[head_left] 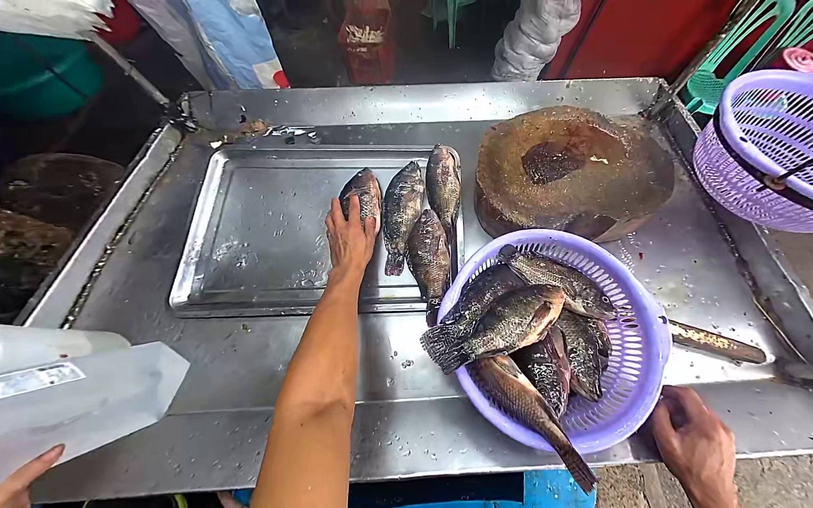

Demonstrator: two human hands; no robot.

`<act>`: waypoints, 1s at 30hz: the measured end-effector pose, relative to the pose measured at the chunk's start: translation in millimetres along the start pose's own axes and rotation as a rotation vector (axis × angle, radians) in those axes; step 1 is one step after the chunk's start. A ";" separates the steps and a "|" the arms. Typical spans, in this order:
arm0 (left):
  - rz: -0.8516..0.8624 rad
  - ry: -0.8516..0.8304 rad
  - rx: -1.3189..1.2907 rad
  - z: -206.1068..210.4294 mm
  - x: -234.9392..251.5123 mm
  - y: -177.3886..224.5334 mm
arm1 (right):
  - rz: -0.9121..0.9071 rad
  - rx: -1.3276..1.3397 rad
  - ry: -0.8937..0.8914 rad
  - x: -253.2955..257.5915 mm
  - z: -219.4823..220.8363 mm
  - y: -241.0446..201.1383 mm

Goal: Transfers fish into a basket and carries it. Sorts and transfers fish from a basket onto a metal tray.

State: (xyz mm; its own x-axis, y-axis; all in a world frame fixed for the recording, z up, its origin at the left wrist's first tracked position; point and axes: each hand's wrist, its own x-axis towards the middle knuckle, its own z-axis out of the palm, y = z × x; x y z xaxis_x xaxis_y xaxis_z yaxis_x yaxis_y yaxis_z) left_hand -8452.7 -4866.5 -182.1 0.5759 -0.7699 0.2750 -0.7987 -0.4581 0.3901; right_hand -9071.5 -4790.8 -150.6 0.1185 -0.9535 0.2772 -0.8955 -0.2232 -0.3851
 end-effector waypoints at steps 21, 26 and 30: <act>0.678 -0.851 0.045 -118.8 -165.2 273.2 | 0.196 0.022 -0.273 8.3 -25.8 -20.9; 0.610 -0.729 0.290 -97.5 -182.1 295.0 | 0.154 0.008 -0.222 3.7 -15.1 -1.8; 0.511 -0.679 0.355 -89.5 -173.3 301.3 | 0.142 0.042 -0.228 7.6 -14.9 -3.3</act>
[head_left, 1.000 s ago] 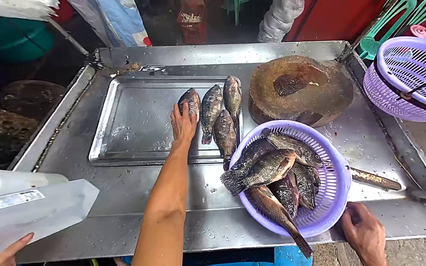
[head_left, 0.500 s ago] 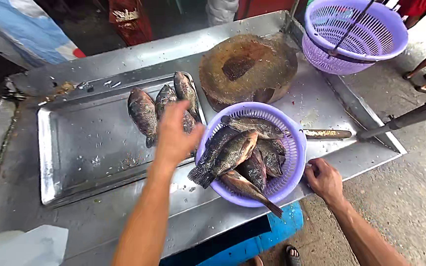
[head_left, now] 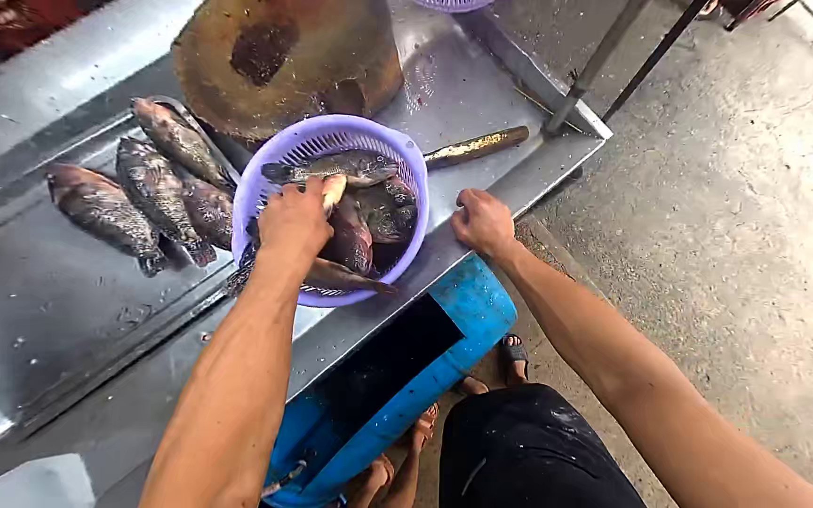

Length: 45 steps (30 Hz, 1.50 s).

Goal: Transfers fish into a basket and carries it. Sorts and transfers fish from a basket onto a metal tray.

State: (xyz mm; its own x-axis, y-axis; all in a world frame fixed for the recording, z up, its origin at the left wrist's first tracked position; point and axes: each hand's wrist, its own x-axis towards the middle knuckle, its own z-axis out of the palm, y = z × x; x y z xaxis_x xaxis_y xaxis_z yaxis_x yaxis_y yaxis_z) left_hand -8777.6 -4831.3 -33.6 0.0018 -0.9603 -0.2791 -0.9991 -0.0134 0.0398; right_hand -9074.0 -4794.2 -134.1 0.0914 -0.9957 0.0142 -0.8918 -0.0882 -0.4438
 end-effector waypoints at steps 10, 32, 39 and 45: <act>-0.302 0.495 -0.789 -56.6 -15.7 -55.3 | -0.061 -0.018 0.021 -2.7 -0.6 3.9; -0.661 0.513 -0.323 133.5 37.2 -267.7 | -0.111 -0.057 0.182 -0.4 9.3 -0.6; -0.363 0.481 -0.332 130.0 15.2 -316.0 | -0.105 -0.047 0.151 -1.8 5.8 2.6; -0.282 0.483 -0.461 40.4 -16.7 -265.6 | -0.082 -0.036 0.129 -2.4 7.0 5.2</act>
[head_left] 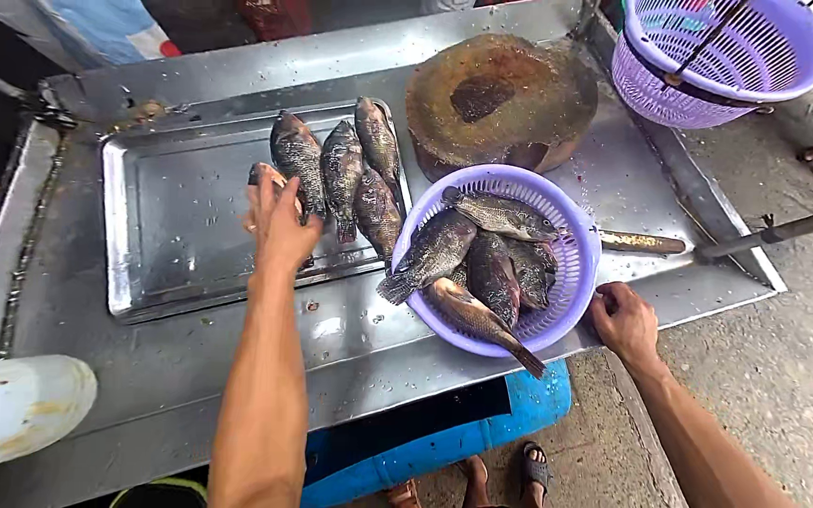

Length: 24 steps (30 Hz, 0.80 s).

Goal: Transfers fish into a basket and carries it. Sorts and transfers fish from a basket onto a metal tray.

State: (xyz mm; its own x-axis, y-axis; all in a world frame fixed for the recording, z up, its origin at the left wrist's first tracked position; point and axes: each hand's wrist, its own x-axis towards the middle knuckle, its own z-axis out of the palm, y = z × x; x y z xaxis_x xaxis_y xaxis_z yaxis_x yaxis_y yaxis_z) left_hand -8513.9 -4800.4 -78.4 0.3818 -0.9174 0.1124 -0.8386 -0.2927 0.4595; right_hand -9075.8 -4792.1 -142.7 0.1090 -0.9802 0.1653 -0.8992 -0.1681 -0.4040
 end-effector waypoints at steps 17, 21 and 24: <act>-0.231 0.219 -0.256 -68.8 -321.9 57.5 | 0.114 0.339 -0.141 3.7 -19.6 -5.8; -0.488 0.344 -0.246 -63.2 -409.4 -2.5 | 0.019 0.673 -0.219 10.9 -77.2 -78.8; -0.562 0.330 -0.172 -65.6 -400.8 -22.4 | -0.255 0.441 -0.393 15.3 -87.8 -169.6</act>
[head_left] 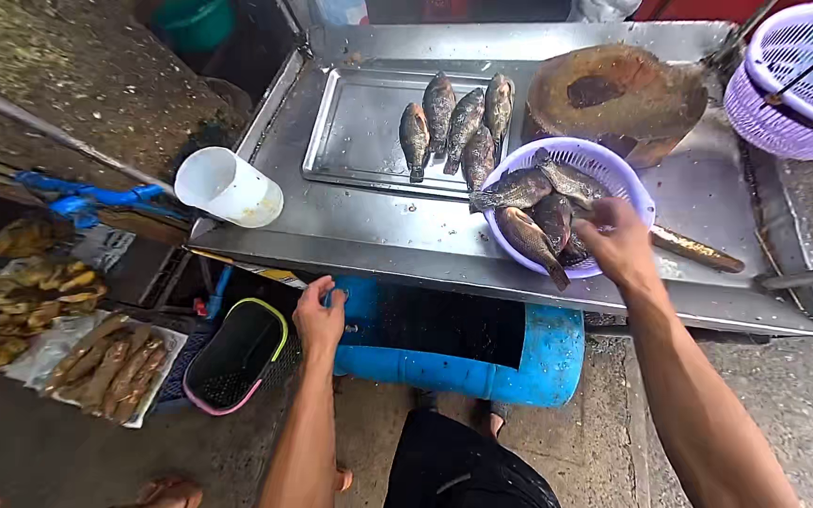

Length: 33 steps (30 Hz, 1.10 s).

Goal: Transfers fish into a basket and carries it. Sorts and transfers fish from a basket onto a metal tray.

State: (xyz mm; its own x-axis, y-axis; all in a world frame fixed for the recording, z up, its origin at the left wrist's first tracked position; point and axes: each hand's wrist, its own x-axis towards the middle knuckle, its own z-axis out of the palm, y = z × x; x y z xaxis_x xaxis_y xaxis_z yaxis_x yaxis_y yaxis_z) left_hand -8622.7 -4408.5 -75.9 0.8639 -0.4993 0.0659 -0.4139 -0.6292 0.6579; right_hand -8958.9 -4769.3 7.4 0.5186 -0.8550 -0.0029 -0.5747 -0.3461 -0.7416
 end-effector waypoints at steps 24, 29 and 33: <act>0.284 0.051 0.028 77.7 151.0 -43.0 | 0.584 -0.448 -0.660 114.4 110.5 -64.6; 0.316 0.098 0.050 78.8 151.7 -43.3 | 0.496 -0.421 -0.660 113.1 112.5 -64.1; 0.334 0.081 0.055 79.0 150.3 -43.6 | 0.501 -0.416 -0.645 110.5 98.8 -56.9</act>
State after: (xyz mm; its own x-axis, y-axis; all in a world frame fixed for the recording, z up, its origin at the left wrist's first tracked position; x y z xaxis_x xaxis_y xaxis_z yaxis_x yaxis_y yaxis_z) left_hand -8497.5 -4503.2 -154.0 0.6973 -0.6358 0.3311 -0.6904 -0.4713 0.5488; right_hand -8806.4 -4806.0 -17.0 0.3287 -0.6044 -0.7257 -0.9444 -0.2114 -0.2517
